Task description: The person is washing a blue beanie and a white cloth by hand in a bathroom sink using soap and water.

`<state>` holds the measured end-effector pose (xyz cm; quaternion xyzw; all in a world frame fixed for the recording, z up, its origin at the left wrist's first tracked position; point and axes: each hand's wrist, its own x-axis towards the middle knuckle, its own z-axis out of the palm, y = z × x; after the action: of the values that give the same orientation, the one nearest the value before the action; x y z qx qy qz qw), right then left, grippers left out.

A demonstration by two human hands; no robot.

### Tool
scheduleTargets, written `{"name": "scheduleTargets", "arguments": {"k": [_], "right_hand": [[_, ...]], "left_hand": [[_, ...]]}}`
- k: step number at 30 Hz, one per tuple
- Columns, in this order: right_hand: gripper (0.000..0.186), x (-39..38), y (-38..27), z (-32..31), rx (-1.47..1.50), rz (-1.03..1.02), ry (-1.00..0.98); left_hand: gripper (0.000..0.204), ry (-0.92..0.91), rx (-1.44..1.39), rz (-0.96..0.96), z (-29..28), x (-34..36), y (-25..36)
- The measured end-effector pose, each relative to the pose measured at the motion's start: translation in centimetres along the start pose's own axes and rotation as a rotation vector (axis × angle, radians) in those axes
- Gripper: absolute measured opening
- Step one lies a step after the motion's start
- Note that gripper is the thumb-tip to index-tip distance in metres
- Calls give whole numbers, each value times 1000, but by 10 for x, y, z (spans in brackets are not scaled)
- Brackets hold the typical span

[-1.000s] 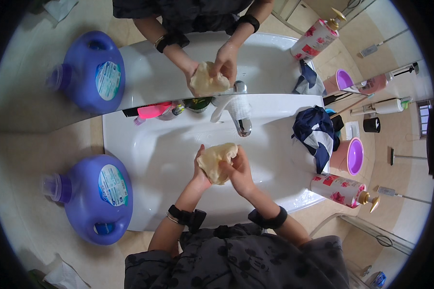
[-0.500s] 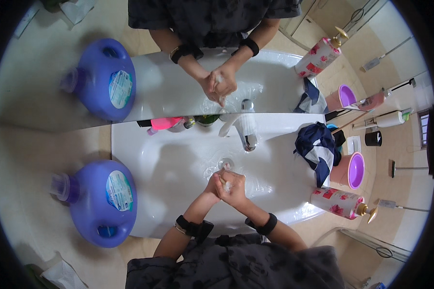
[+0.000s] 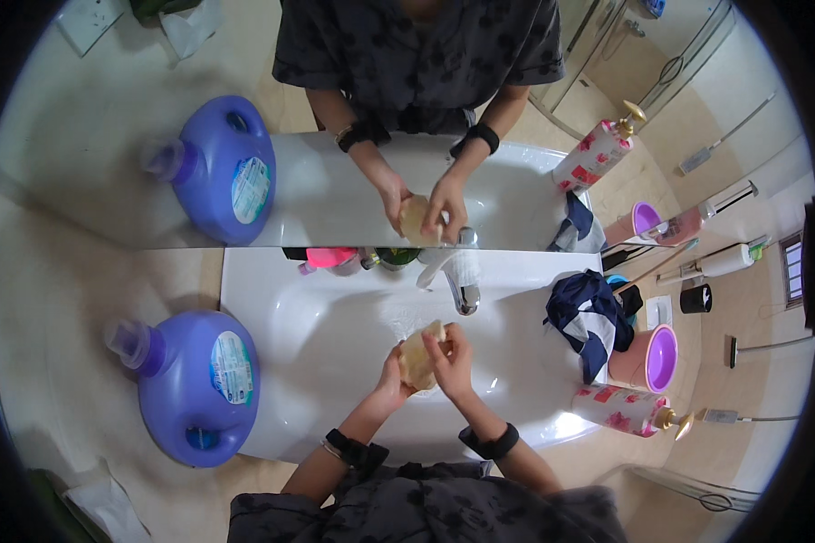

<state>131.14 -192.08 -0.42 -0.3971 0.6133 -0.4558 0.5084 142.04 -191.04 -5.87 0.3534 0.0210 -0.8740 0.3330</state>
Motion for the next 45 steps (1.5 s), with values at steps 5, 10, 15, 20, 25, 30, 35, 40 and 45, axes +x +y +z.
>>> {"name": "scheduleTargets", "arguments": {"k": [5, 10, 15, 20, 25, 30, 35, 40, 45], "right_hand": [[25, 1, 8, 2, -408, -241, 178], [36, -35, 35, 15, -188, -86, 9], [39, 10, 68, -17, -241, 65, 137], [37, -20, 35, -10, 36, 20, -6], [21, -13, 28, -25, 529, 273, -9], [26, 3, 18, -30, 511, 181, 201], [40, -14, 32, -10, 108, 38, 183], [47, -41, 10, 13, 237, 138, -8], [46, -4, 56, -5, 58, 127, 92]], "left_hand": [[33, 257, 278, 163, 32, -1, -3], [36, 273, 229, 228, -2, 11, -19], [43, 421, 724, 320, 20, 7, -40], [39, 443, 673, 395, -1, 19, -33], [32, 483, 339, 247, 10, 14, -29], [22, 540, 471, 432, 3, 21, -35], [21, 513, 572, 546, 25, 18, -40], [23, 558, 426, 512, 9, 18, -21], [27, 618, 626, 429, 14, 14, -40]]}}
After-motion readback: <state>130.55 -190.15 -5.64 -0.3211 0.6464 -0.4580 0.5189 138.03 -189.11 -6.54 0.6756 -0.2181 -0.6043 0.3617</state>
